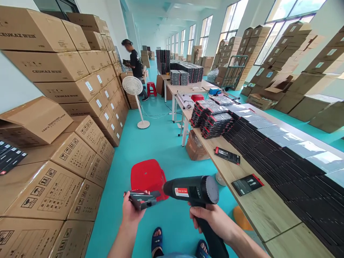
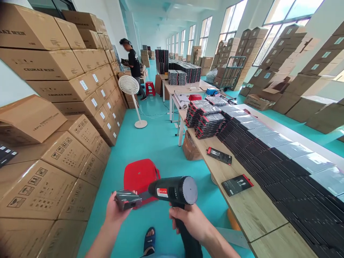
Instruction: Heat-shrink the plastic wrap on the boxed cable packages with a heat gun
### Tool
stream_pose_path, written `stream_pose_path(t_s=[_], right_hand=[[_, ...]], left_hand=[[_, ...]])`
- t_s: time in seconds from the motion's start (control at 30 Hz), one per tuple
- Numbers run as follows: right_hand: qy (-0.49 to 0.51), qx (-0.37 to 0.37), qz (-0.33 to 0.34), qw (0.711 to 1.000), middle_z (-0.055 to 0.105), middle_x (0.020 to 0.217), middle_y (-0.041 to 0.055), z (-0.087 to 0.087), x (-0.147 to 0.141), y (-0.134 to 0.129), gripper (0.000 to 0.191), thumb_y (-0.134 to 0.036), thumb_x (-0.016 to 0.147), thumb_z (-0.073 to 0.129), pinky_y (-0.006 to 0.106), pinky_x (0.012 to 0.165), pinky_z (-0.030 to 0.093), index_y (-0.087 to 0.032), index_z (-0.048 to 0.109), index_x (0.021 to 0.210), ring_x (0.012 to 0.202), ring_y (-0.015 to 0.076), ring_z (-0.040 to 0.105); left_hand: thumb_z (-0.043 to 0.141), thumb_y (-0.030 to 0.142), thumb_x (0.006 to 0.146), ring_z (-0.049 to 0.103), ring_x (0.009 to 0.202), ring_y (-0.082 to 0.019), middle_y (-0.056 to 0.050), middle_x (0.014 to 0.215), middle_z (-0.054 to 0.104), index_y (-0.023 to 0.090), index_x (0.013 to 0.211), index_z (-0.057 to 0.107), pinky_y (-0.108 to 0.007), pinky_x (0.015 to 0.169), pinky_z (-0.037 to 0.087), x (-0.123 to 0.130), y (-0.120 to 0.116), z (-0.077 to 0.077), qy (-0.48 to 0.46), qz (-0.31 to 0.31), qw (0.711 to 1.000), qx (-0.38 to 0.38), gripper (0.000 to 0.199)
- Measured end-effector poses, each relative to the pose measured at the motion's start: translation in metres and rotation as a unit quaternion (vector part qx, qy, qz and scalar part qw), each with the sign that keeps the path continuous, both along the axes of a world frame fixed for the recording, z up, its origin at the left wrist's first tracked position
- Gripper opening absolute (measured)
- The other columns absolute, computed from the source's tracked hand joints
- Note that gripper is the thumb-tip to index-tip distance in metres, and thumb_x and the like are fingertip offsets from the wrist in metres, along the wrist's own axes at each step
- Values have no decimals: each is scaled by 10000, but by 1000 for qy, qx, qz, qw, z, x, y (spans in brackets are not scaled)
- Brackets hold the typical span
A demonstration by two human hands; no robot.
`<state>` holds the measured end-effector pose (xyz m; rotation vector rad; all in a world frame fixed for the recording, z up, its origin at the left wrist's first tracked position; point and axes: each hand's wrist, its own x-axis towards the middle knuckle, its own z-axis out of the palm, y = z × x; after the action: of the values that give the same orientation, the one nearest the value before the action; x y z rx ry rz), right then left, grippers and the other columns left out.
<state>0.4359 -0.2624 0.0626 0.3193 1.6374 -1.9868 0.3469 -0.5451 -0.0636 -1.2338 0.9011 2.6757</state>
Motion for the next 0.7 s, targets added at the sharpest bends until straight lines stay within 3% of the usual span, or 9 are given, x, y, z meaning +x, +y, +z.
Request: stream_pose_path(t_s=[0.03,0.17,0.27,0.37,0.47,0.57,0.7], right_hand=[[0,0,-1,1000,616,650,-6,-1,1,1,341,-443,685,716,276,527,437,-160,641,861,548,145,549],[-2,-39,112,993,606,595,10,0,6,-10,235,-377,718,683,278,547,430,-146,667,755,550,146,539],[43,17,69,997,596,608,11,-5,5,-18,249,-398,752,672,286,573,437,-150,650,739,580,152,540],[22,51,8,998,604,634,6,-13,4,-7,302,-430,738,693,291,560,442,-150,641,838,575,157,543],[-36,-24,76,996,644,674,26,-16,8,11,347,-418,666,741,289,532,430,-138,668,857,547,156,557],[-44,-65,123,989,639,621,32,-10,12,18,315,-412,666,737,282,529,414,-122,692,779,522,148,550],[-24,-74,12,997,653,709,26,2,4,8,381,-447,674,757,277,521,437,-148,665,893,561,152,569]], left_hand=[[414,425,950,700,763,-264,-78,863,695,187,1152,583,-492,764,574,-1,0,0,-5,4,1000,-7,356],[354,444,955,689,778,-291,-128,914,700,138,1240,559,-512,735,568,-4,2,0,-26,-16,999,-28,466],[321,429,965,688,778,-280,-131,933,708,144,1263,556,-491,729,570,-5,3,2,-28,-28,999,-28,475],[342,427,970,698,787,-261,-115,936,710,174,1250,558,-453,718,576,-4,3,6,-29,-21,999,-31,435],[439,373,931,705,765,-256,-87,881,714,193,1184,587,-459,726,581,-1,4,10,-12,-16,998,-56,344],[550,243,810,710,766,-266,-99,847,728,150,1091,637,-445,738,579,5,7,14,24,-92,991,-92,309],[712,160,634,684,699,-247,-52,784,733,169,992,691,-344,642,548,12,8,18,82,-252,931,-252,359]])
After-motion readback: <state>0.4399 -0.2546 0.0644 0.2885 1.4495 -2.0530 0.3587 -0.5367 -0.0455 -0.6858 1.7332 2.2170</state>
